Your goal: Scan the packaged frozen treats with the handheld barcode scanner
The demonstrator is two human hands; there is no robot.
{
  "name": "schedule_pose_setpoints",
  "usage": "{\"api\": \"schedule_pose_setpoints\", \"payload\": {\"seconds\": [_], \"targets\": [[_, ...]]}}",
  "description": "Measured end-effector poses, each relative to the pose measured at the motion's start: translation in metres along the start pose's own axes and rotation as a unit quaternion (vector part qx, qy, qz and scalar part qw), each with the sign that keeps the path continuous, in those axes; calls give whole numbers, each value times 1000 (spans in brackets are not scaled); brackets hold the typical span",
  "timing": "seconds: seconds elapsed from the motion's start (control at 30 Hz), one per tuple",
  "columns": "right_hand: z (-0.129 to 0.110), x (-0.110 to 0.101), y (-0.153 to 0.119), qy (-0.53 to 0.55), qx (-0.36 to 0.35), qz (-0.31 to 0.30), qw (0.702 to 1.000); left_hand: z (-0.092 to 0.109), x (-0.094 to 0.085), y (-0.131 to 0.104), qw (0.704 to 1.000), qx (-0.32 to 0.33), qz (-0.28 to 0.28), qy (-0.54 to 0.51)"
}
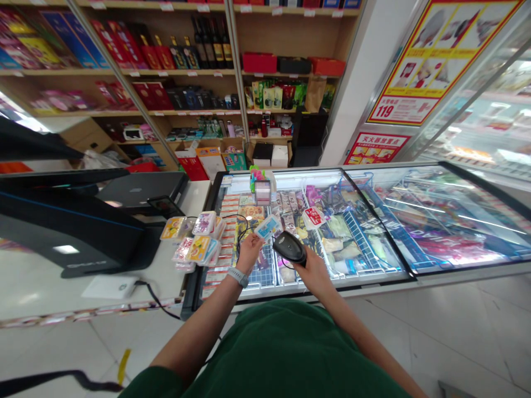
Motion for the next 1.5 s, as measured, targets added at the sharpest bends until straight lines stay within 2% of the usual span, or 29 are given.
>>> {"api": "schedule_pose_setpoints", "payload": {"seconds": [0.47,0.67,0.77,0.87,1.0,1.13,1.17,1.27,1.5], "targets": [[-2,-1,0,-6,-1,-10,1000,0,-1,-2,1000,0,-2,6],[0,0,1,6,1,-5,1000,4,-12,-2,999,20,11,33],[3,1,3,6,-5,-6,1000,10,-31,6,996,51,45,66],[7,4,4,1,-12,-7,1000,26,-66,18,981,103,115,118],[12,4,6,-1,-12,-12,1000,54,-122,28,933,178,229,214],[11,2,6,-10,-7,-8,1000,71,-166,34,883,235,265,307],[11,2,7,-11,-7,-6,1000,73,-172,35,838,276,260,393],[11,2,8,-12,-9,-8,1000,69,-183,42,795,306,244,463],[15,2,10,-4,-8,-9,1000,45,-184,49,771,307,223,511]]}}
Point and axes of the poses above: each hand's wrist, its own y-axis towards the middle knuckle, its own x-axis out of the palm, z = x × y, the point moved 2 cm from there along y, towards the middle knuckle, and after that the axes turned 3 degrees about z, right-handed, at the moved point
